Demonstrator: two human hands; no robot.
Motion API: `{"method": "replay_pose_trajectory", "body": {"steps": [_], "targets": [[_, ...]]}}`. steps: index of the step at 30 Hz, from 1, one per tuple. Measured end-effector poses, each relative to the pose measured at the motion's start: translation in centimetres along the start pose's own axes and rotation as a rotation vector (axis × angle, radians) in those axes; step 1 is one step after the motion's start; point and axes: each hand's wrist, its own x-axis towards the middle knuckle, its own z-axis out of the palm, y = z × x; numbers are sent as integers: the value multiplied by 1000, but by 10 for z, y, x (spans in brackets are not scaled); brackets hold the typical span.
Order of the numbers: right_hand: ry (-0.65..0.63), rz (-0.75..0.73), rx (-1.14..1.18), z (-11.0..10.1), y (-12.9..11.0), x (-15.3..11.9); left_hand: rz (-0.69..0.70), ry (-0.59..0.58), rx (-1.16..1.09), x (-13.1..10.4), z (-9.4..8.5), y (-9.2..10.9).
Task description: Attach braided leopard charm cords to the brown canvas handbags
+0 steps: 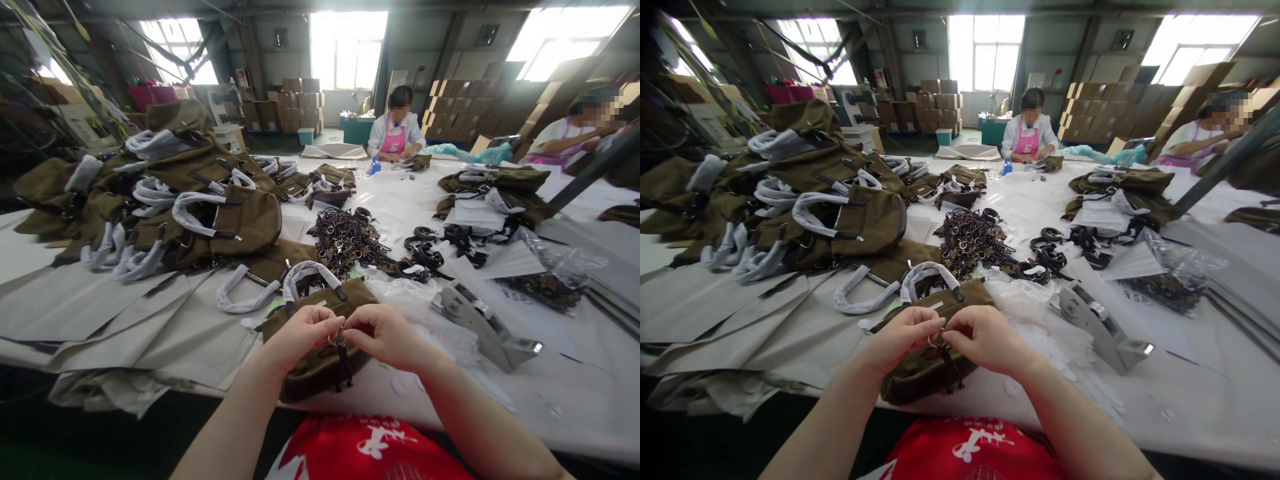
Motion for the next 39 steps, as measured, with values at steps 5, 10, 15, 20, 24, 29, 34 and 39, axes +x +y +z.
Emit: {"method": "replay_pose_trajectory", "body": {"steps": [5,10,15,20,24,29,34,39], "targets": [[-14,74,114,7,3,-2,114,114,110,-2,8,3],[70,176,332,6,8,-1,185,141,251,-6,12,2],[144,104,398,0,13,1,184,220,142,-3,22,-8],[207,-94,382,2,20,1,171,359,-233,5,34,-23],[173,-89,334,1,19,-1,46,230,-466,7,31,-21],[125,-167,196,-15,10,3,-99,31,-595,0,21,-9],[-38,-258,161,-20,4,8,-170,-66,-588,1,21,-18],[19,113,362,-7,13,9,159,131,-104,3,11,-12]]}}
